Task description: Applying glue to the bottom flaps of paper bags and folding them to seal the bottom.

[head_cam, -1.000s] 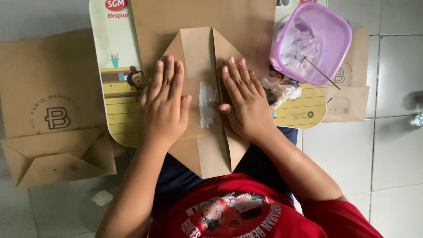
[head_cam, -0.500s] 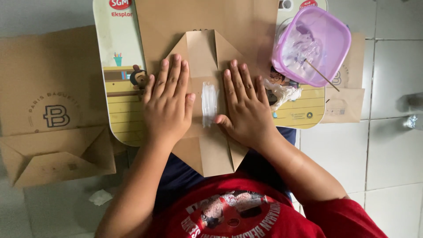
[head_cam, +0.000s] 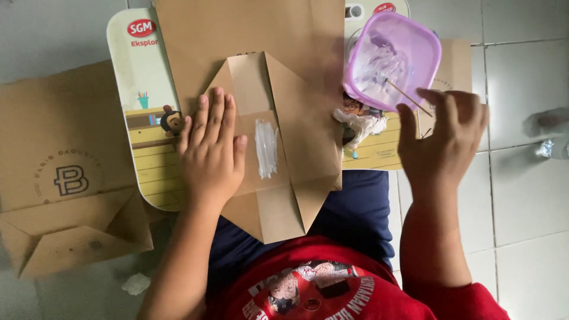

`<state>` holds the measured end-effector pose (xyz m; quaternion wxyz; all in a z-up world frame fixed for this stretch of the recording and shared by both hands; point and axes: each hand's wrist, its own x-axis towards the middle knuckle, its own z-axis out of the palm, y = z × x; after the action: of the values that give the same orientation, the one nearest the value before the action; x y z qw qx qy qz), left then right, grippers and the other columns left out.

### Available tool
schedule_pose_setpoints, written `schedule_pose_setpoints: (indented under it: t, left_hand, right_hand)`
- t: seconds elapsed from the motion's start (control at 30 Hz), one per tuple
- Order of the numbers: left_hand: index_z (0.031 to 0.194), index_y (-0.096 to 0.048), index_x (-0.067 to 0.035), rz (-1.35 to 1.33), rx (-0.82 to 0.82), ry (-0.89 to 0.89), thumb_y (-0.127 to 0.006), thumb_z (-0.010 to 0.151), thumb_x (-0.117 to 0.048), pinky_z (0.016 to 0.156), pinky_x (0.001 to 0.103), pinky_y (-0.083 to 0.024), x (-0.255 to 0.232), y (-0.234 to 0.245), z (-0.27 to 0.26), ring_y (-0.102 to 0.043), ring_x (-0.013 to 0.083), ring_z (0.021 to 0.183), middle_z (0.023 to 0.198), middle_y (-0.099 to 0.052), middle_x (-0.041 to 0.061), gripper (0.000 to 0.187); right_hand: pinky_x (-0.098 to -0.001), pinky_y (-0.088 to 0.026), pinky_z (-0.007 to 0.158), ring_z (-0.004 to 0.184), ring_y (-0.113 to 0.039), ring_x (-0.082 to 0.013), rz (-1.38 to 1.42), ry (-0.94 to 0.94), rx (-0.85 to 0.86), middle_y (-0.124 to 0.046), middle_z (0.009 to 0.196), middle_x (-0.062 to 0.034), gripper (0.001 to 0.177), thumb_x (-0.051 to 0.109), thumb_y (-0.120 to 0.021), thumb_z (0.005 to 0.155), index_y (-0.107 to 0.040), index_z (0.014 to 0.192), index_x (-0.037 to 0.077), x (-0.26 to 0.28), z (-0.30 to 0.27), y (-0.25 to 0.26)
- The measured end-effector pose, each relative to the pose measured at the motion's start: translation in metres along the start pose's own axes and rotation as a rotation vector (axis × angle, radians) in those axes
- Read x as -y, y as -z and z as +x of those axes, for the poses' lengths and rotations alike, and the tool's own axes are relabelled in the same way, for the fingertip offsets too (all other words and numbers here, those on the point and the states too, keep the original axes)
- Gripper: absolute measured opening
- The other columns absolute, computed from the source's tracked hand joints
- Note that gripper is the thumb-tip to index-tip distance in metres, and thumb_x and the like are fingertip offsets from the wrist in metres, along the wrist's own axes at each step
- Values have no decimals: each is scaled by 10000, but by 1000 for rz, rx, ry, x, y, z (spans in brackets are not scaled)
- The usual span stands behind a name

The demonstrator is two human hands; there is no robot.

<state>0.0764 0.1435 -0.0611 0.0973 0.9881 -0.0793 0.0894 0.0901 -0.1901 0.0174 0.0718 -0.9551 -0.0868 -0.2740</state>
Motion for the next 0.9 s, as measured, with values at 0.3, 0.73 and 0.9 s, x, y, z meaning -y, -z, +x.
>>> schedule_pose_setpoints:
  t: [0.3, 0.73, 0.9]
  left_hand:
    - [1646, -353, -151, -7, 4, -11, -441, 1054, -386, 1231, 443, -238, 1, 1, -1, -286, 224, 1572, 1706, -312, 19, 643]
    - [1635, -367, -146, -74, -18, -19, -420, 1056, -412, 1225, 447, -222, 6, -2, 0, -293, 224, 1569, 1696, -337, 25, 639]
    - [1539, -490, -79, -411, -160, -130, -484, 1076, -142, 1242, 536, -329, 20, -5, -3, -371, 407, 1538, 1626, -431, 158, 467]
  right_hand:
    - [-310, -430, 654, 682, -519, -191, 235, -163, 105, -651, 779, -70, 118, -77, -872, 987, -818, 980, 28, -47, -19, -10]
    - [-217, -385, 617, 648, -503, -60, 556, -598, 202, -656, 703, -18, 244, 176, -748, 1078, -773, 868, 55, -24, -5, 0]
    - [-259, -429, 700, 736, -630, -155, 833, -620, 144, -587, 683, -73, 382, 328, -642, 1059, -765, 1006, -29, -16, -2, 6]
